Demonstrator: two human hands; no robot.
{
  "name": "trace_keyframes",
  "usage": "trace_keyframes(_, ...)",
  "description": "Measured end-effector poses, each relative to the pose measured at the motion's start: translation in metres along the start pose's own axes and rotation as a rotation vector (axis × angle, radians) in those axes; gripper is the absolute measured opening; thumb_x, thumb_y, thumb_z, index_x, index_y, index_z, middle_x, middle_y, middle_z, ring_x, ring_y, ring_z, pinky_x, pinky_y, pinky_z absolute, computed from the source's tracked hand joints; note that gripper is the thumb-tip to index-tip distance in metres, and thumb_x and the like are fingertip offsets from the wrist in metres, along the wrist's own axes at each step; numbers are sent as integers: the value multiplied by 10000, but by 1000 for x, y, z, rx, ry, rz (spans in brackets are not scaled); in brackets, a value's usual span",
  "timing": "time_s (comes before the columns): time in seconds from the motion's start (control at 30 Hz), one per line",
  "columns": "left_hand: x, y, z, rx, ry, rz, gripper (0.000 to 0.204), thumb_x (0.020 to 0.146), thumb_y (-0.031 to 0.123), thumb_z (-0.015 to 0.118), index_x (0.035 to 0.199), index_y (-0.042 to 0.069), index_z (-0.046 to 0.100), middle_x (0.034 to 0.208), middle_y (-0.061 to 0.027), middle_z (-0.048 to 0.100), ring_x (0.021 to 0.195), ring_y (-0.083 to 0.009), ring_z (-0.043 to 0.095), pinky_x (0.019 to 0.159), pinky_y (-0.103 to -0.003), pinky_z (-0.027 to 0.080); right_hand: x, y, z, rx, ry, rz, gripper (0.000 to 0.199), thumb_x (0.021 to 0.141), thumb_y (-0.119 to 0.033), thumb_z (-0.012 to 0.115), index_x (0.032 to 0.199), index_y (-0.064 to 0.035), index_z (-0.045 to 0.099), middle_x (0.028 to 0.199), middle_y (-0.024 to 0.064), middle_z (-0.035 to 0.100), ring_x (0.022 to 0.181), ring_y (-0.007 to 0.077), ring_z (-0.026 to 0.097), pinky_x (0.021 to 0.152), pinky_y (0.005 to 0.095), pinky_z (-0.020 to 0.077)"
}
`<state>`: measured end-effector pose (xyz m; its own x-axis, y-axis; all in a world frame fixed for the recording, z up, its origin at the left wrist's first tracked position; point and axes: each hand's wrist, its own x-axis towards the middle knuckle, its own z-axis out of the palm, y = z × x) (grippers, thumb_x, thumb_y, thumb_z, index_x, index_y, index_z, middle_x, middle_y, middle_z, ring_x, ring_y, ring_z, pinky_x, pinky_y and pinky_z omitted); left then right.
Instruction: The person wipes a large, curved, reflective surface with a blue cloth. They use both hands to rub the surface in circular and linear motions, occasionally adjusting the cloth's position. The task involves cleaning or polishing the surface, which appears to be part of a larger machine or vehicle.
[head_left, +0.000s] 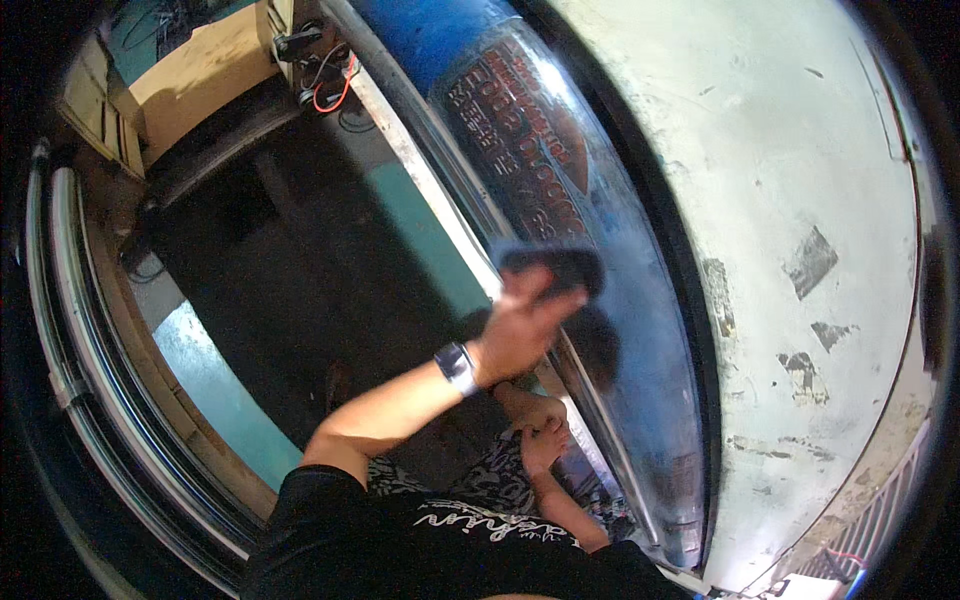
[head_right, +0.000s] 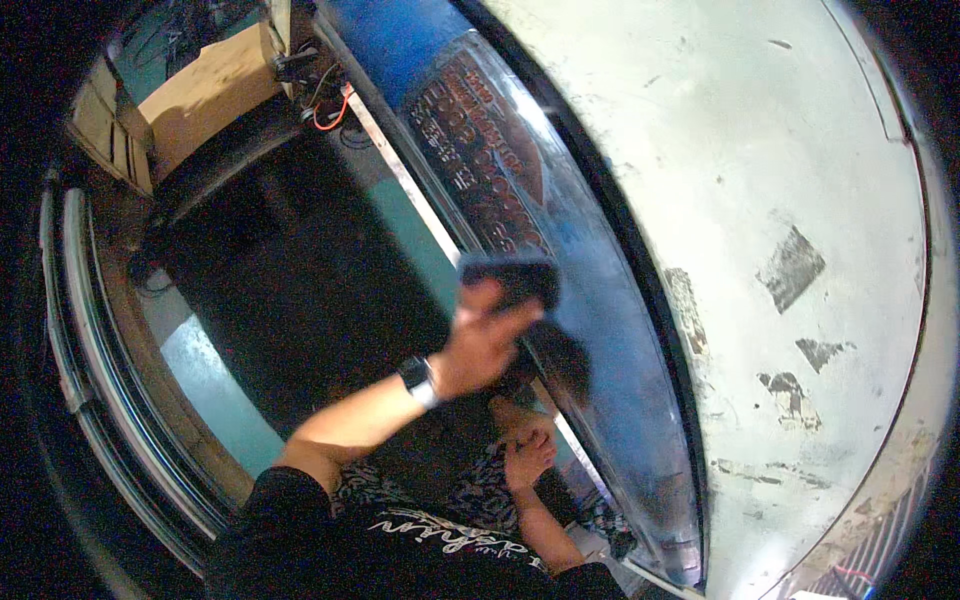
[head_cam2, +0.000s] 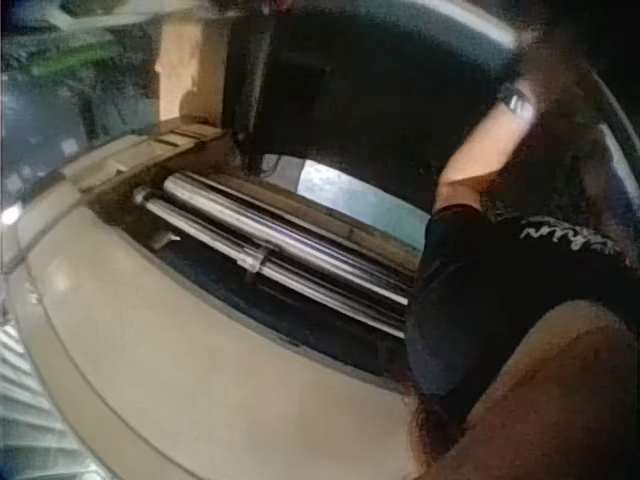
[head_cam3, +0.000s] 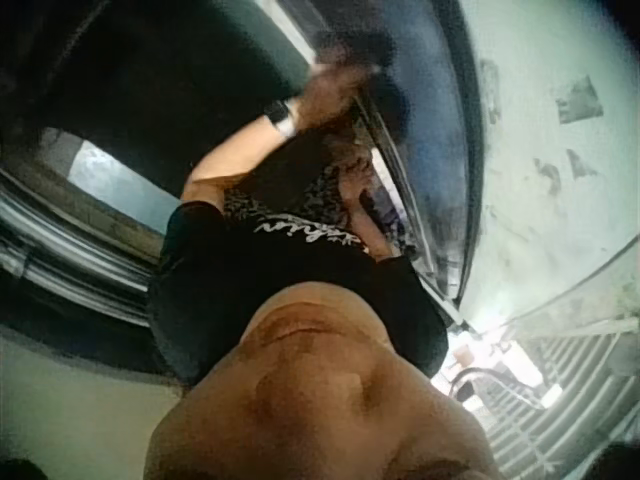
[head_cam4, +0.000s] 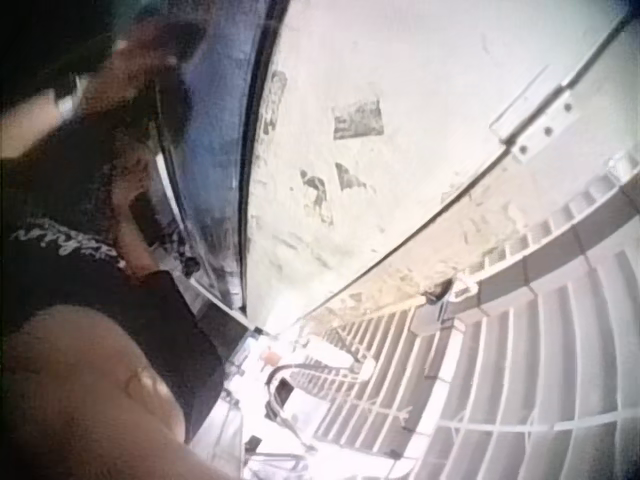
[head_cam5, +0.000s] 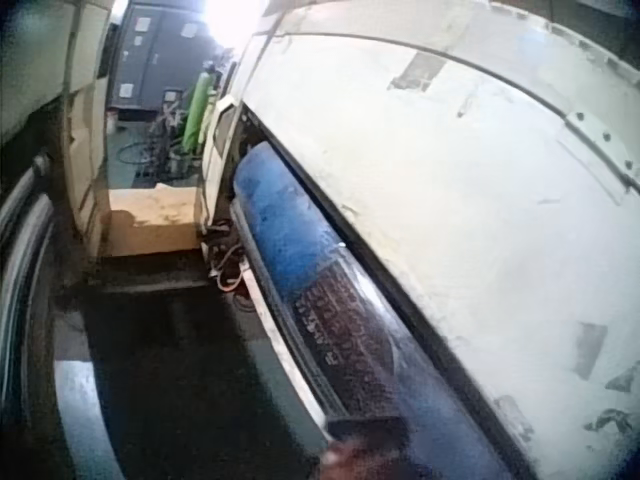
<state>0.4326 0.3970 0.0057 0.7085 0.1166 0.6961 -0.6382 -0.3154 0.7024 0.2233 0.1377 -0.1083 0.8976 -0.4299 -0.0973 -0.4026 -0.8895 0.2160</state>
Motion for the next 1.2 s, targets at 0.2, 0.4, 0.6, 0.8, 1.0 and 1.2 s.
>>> trace_keyframes(0.2,100,-35,-25,258,397,-220,549,698,-45,522,1222,120,532,1247,-226,371,1134,-390,354,973,-469,306,-10,8,9,102,91,-19,659,713,-355,648,1207,-28,358,1279,211,363,1185,409,336,941,533,310)
trace_keyframes(0.4,-36,32,64,192,-161,-44,475,731,78,563,1179,234,589,1247,-152,401,983,-368,423,880,-520,328,-6,-7,11,26,47,62,703,746,-429,619,1252,-2,384,1216,274,426,1159,436,377,981,519,286)
trace_keyframes(0.6,52,-2,-17,318,83,-120,567,689,-24,506,1231,142,534,1251,-185,410,1171,-374,351,1039,-460,244,-12,-4,9,63,83,41,691,759,-455,605,1233,7,407,1214,266,430,1153,426,384,962,520,301)
trace_keyframes(0.8,66,0,8,269,232,-191,644,679,-44,537,1289,152,476,1249,-214,360,1125,-408,345,1013,-548,206,-11,-9,3,92,122,16,689,754,-448,608,1228,12,410,1243,255,410,1169,424,367,933,528,319)
trace_keyframes(1.0,-51,64,46,-94,-284,-51,587,675,16,575,1230,207,571,1210,-137,455,1114,-340,405,937,-426,316,-1,-13,16,-8,34,96,720,765,-460,587,1250,35,392,1265,253,388,1182,411,357,948,517,301)
trace_keyframes(1.2,113,-45,-55,286,396,-149,550,725,-47,453,1257,82,502,1341,-209,314,1255,-378,276,1077,-434,194,-18,1,16,112,-89,139,797,766,-478,592,1326,26,331,1297,278,353,1238,434,294,999,533,259)
